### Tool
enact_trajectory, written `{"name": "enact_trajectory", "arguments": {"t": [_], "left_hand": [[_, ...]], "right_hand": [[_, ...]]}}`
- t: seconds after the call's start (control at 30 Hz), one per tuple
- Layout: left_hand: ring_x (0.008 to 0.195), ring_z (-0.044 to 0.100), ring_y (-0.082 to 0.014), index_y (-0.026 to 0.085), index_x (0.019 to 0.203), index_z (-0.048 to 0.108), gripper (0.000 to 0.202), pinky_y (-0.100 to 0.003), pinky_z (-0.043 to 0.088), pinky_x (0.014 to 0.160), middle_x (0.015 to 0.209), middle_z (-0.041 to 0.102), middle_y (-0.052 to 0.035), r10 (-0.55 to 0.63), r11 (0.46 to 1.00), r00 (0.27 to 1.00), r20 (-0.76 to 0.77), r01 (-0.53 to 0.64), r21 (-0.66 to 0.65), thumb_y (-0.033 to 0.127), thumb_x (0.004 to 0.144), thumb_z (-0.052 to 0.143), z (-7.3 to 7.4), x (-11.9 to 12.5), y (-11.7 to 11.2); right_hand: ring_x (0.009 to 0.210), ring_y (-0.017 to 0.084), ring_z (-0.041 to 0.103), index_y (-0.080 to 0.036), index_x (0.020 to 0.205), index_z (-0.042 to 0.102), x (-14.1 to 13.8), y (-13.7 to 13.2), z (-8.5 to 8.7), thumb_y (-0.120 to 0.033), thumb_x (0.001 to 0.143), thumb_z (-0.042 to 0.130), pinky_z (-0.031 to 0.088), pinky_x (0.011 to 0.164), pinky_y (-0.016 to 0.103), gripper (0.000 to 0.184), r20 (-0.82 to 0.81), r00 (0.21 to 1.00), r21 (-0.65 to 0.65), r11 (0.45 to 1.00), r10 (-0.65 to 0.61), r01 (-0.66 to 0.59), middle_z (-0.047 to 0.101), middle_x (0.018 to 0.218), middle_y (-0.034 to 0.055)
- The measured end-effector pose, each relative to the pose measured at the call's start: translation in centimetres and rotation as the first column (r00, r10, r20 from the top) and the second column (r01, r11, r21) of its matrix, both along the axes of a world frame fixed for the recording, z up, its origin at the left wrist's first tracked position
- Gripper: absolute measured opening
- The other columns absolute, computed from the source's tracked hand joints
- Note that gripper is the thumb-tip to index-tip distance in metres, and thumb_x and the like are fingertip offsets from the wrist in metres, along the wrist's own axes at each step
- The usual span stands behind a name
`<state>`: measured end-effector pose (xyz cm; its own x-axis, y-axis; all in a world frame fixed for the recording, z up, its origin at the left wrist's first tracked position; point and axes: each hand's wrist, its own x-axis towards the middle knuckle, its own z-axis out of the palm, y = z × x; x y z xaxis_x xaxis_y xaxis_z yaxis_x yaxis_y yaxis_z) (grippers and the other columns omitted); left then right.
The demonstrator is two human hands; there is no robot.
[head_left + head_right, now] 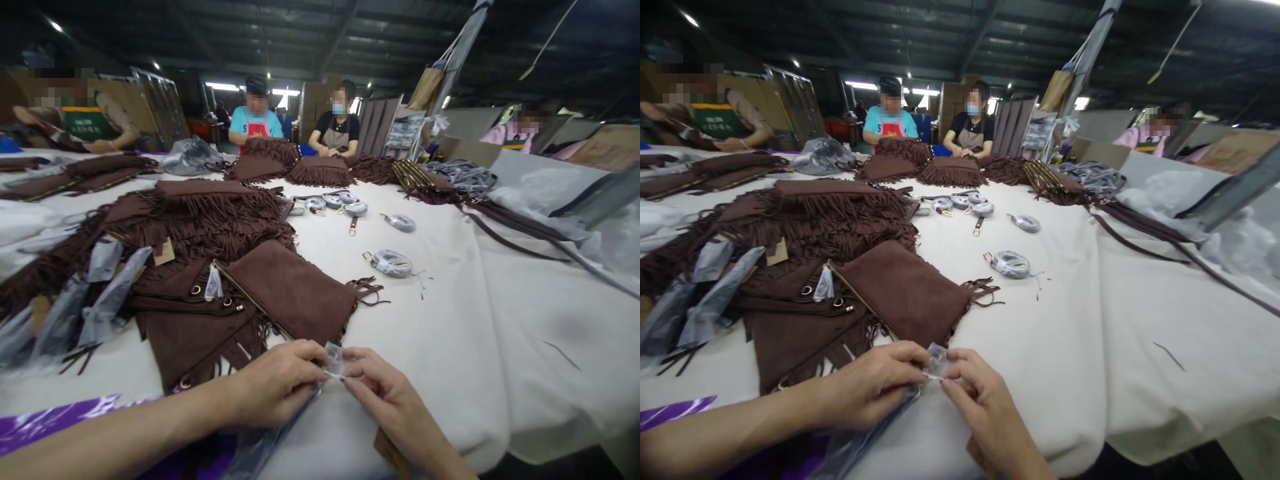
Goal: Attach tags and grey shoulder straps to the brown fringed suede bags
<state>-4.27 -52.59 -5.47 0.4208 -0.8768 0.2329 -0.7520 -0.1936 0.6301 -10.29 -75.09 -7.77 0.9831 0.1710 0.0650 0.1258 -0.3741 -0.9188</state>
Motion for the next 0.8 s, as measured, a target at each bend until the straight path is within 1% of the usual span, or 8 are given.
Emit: {"name": "enact_trajectory", "arguments": {"t": [0.1,0.2,0.3,0.37,0.47,0.57,0.67,0.8], "left_hand": [[0.101,0.057,-0.0192,0.017,0.096,0.062,0.023,-0.027,0.048,0.088,0.106,0.061,-0.0096,0.054,0.997,0.999,-0.001,-0.054,-0.054,0.003,0.081,0.050,-1.0,-0.9,-0.2],[0.101,0.055,-0.0184,0.017,0.099,0.060,0.024,-0.027,0.047,0.089,0.105,0.059,-0.0087,0.096,0.983,0.994,-0.044,-0.102,-0.152,0.003,0.083,0.051,-2.1,-1.1,-0.5],[0.100,0.054,-0.0175,0.018,0.110,0.055,0.036,-0.027,0.046,0.088,0.103,0.057,-0.0073,0.151,0.968,0.985,-0.087,-0.165,-0.187,0.000,0.080,0.049,-2.5,-1.3,-0.8],[0.100,0.053,-0.0179,0.018,0.117,0.052,0.040,-0.027,0.046,0.088,0.105,0.055,-0.0079,0.208,0.966,0.975,-0.080,-0.217,-0.138,0.002,0.081,0.046,-2.0,-1.6,-1.0],[0.092,0.056,-0.0186,0.019,0.120,0.053,0.033,-0.029,0.047,0.082,0.106,0.053,-0.0084,0.309,0.948,0.951,-0.032,-0.305,0.089,0.013,0.090,0.042,-0.5,-2.3,-1.5],[0.083,0.058,-0.0193,0.020,0.108,0.059,0.026,-0.030,0.045,0.075,0.095,0.058,-0.0059,0.357,0.889,0.934,-0.003,-0.338,0.308,0.023,0.096,0.036,1.2,-2.6,-1.9],[0.078,0.059,-0.0171,0.020,0.094,0.060,0.022,-0.027,0.042,0.071,0.083,0.062,-0.0017,0.427,0.870,0.897,-0.111,-0.375,0.319,0.024,0.095,0.039,2.0,-2.4,-2.2],[0.068,0.056,-0.0129,0.018,0.073,0.057,0.016,-0.023,0.035,0.060,0.069,0.060,0.0021,0.542,0.837,0.789,-0.290,-0.474,0.275,0.023,0.086,0.050,1.4,-1.5,-2.4]], "right_hand": [[0.105,0.023,0.061,-0.022,0.086,0.070,-0.2,1.3,-1.0,-0.025,0.094,0.052,0.050,0.089,0.028,0.020,0.190,0.982,-0.082,0.996,-0.008,0.024,0.065,0.112,0.0084],[0.098,0.020,0.066,-0.021,0.096,0.070,-0.8,1.7,-2.4,-0.019,0.098,0.045,0.052,0.086,0.025,0.024,0.378,0.926,-0.221,0.971,-0.001,0.091,0.068,0.107,0.0088],[0.089,0.019,0.070,-0.021,0.102,0.069,-1.5,2.0,-3.3,-0.015,0.098,0.043,0.054,0.081,0.023,0.027,0.442,0.895,-0.384,0.914,0.060,0.129,0.071,0.105,0.0078],[0.085,0.019,0.071,-0.021,0.099,0.069,-1.7,2.1,-3.3,-0.015,0.098,0.044,0.055,0.077,0.022,0.026,0.439,0.894,-0.424,0.898,0.091,0.117,0.072,0.103,0.0074],[0.080,0.018,0.070,-0.021,0.091,0.068,-1.7,2.3,-2.8,-0.015,0.097,0.044,0.056,0.074,0.022,0.026,0.482,0.872,-0.338,0.936,0.086,0.094,0.071,0.094,0.0068],[0.081,0.017,0.070,-0.021,0.092,0.067,-1.6,2.8,-2.3,-0.010,0.095,0.044,0.057,0.075,0.021,0.026,0.525,0.847,-0.216,0.976,0.083,0.039,0.070,0.091,0.0064],[0.086,0.017,0.069,-0.021,0.099,0.068,-1.6,3.4,-2.0,-0.007,0.094,0.045,0.057,0.077,0.021,0.027,0.521,0.847,-0.169,0.985,0.106,-0.019,0.070,0.095,0.0073],[0.091,0.018,0.070,-0.021,0.102,0.069,-1.6,4.1,-2.0,-0.007,0.094,0.045,0.057,0.080,0.021,0.029,0.560,0.820,-0.204,0.979,0.115,0.002,0.071,0.098,0.0086]]}}
